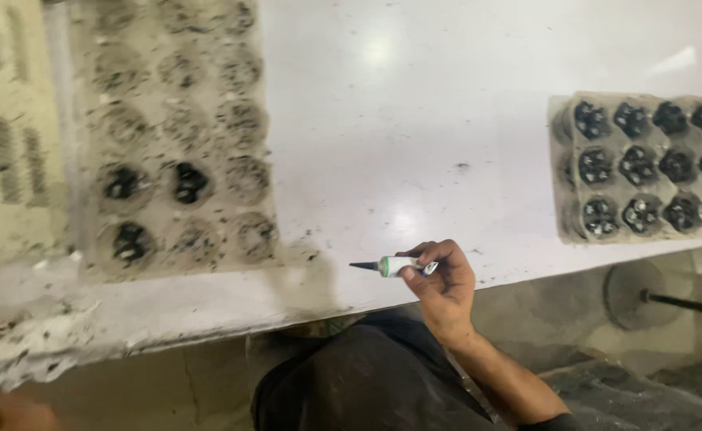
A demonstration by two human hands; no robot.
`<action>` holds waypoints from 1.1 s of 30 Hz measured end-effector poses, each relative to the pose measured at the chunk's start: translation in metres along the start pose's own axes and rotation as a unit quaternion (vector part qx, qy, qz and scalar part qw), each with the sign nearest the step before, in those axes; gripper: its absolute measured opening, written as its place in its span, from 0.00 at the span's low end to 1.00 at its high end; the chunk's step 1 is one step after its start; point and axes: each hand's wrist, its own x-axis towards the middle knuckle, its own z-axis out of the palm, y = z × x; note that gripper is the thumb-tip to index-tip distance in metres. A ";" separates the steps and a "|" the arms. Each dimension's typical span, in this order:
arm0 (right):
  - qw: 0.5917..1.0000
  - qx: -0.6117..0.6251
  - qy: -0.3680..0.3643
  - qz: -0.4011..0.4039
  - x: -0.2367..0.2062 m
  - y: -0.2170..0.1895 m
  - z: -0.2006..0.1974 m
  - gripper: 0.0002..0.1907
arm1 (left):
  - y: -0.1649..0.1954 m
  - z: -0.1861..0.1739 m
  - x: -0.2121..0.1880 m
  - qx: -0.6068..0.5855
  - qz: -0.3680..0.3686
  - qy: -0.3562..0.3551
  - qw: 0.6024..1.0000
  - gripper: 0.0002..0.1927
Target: The person picks black electrical plug components one at a time from a molded tray and squeezes adhesive from a tube onto each component, then places the treated component back into the tray. They occasionally wipe the tube nozzle with a cloth and continue treating more components.
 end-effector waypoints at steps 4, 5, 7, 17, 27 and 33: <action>0.999 -0.034 0.030 0.008 -0.017 0.054 0.092 0.11 | -0.076 -0.005 0.048 -0.082 -0.074 0.003 0.994 0.04; 0.999 -0.023 0.026 0.016 -0.017 0.073 0.120 0.11 | -0.095 -0.001 0.068 -0.112 -0.140 -0.008 0.984 0.08; 0.998 -0.016 0.021 0.058 -0.022 0.108 0.177 0.11 | -0.138 0.000 0.098 0.108 0.050 0.044 0.992 0.02; 0.981 -0.107 0.049 0.156 -0.008 0.193 0.353 0.18 | -0.232 0.015 0.200 0.034 -0.037 0.035 0.998 0.18; 0.926 -0.215 0.079 0.300 0.131 0.178 0.347 0.46 | -0.112 0.087 0.129 -0.216 -0.225 -0.344 0.885 0.22; 0.913 -0.279 0.002 0.298 0.135 0.184 0.338 0.49 | -0.103 0.107 0.117 -0.272 -0.227 -0.308 0.883 0.18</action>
